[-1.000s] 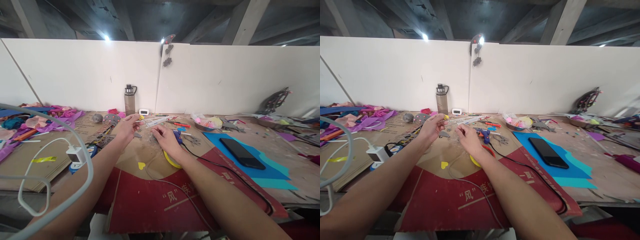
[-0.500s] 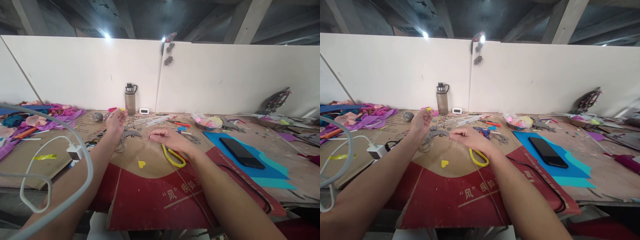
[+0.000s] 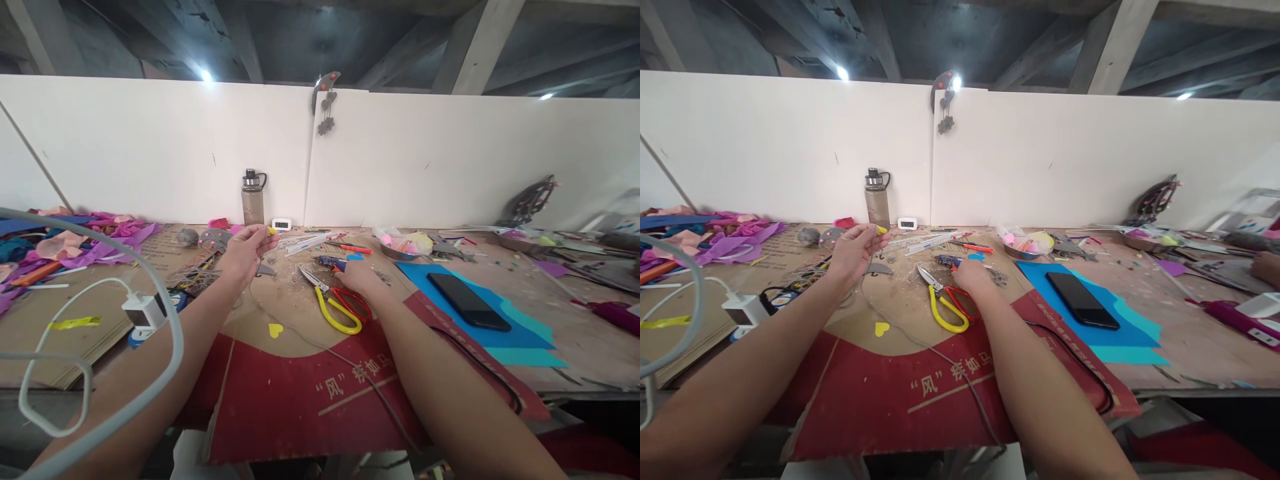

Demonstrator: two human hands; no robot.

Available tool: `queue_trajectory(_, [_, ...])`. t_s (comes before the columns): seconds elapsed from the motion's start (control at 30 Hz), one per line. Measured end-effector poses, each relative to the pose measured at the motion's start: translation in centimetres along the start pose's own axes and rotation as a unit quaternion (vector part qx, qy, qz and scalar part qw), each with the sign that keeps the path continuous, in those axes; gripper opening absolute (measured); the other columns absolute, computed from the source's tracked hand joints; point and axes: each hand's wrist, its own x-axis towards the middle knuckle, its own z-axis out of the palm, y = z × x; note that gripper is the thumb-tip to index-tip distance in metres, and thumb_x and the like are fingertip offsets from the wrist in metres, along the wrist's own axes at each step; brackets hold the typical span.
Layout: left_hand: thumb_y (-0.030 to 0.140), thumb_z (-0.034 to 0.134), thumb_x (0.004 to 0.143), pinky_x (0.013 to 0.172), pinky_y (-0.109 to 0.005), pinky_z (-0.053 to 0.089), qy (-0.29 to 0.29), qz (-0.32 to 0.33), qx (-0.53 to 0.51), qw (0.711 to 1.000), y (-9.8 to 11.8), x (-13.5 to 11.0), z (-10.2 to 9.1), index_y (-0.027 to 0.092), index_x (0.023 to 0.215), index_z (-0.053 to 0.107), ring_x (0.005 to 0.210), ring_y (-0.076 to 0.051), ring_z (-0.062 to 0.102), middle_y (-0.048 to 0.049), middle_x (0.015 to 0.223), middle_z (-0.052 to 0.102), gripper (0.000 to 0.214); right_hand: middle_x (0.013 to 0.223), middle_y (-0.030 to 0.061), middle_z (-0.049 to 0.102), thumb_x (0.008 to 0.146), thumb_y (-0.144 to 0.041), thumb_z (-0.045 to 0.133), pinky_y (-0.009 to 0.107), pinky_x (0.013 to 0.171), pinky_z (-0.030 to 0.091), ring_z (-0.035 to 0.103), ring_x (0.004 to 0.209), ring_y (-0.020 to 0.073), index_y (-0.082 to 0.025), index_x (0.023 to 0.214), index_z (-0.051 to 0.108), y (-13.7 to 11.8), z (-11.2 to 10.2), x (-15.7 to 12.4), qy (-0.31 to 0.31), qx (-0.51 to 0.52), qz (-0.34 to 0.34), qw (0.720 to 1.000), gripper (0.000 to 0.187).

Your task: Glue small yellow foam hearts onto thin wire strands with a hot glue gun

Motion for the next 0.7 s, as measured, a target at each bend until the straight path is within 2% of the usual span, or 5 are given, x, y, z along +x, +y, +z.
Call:
queue_trajectory(0.13, [0.027,0.075,0.07,0.074,-0.027,0.057,-0.028,-0.011,0.017,0.999,-0.2,-0.5,0.4,0.013,0.076,0.065,0.073,-0.015,0.07,-0.0041,0.077,0.069,0.019,0.049,0.0065,0.054,0.062,-0.018,0.068,0.038,0.06,0.045,0.061,0.064,0.0268,-0.024,0.049,0.048,-0.2,0.7,0.3,-0.004,0.014,0.091,0.996,0.025])
queue_trajectory(0.3, [0.027,0.075,0.071,0.075,-0.028,0.057,-0.034,-0.018,0.033,0.999,0.1,-1.0,0.7,0.013,0.075,0.065,0.073,-0.015,0.07,-0.0046,0.079,0.069,0.018,0.057,0.0054,0.058,0.071,-0.025,0.057,0.033,0.054,0.046,0.061,0.062,0.0231,-0.021,0.068,0.055,-1.3,-0.8,0.5,0.037,0.092,0.105,0.99,0.005])
queue_trajectory(0.4, [0.026,0.075,0.072,0.074,-0.028,0.057,-0.021,-0.021,0.03,0.999,0.1,-1.0,0.7,0.012,0.075,0.065,0.071,-0.014,0.07,-0.0048,0.077,0.069,0.017,0.079,0.0053,0.063,0.076,-0.026,0.048,0.028,0.054,0.048,0.062,0.067,0.0178,-0.02,0.092,0.054,-3.6,-1.4,-0.1,0.081,0.191,0.063,0.976,0.018])
queue_trajectory(0.53, [0.024,0.072,0.075,0.074,-0.027,0.056,-0.012,-0.038,0.009,0.999,-0.1,-0.5,0.3,0.012,0.078,0.066,0.072,-0.014,0.07,-0.0066,0.077,0.07,0.014,0.091,0.0021,0.062,0.075,-0.025,0.052,0.028,0.06,0.052,0.061,0.071,0.0149,-0.023,0.105,0.05,-7.8,-2.3,-2.6,0.062,0.397,-0.04,0.915,0.031])
queue_trajectory(0.7, [0.018,0.065,0.081,0.069,-0.022,0.055,0.016,-0.07,-0.033,0.997,-0.4,0.3,-0.6,0.011,0.08,0.066,0.075,-0.013,0.07,-0.0081,0.078,0.071,0.007,0.087,0.0017,0.064,0.085,-0.03,0.05,0.031,0.067,0.049,0.055,0.062,0.0133,-0.023,0.107,0.053,-10.5,-3.1,-5.4,0.031,0.357,-0.115,0.926,0.024])
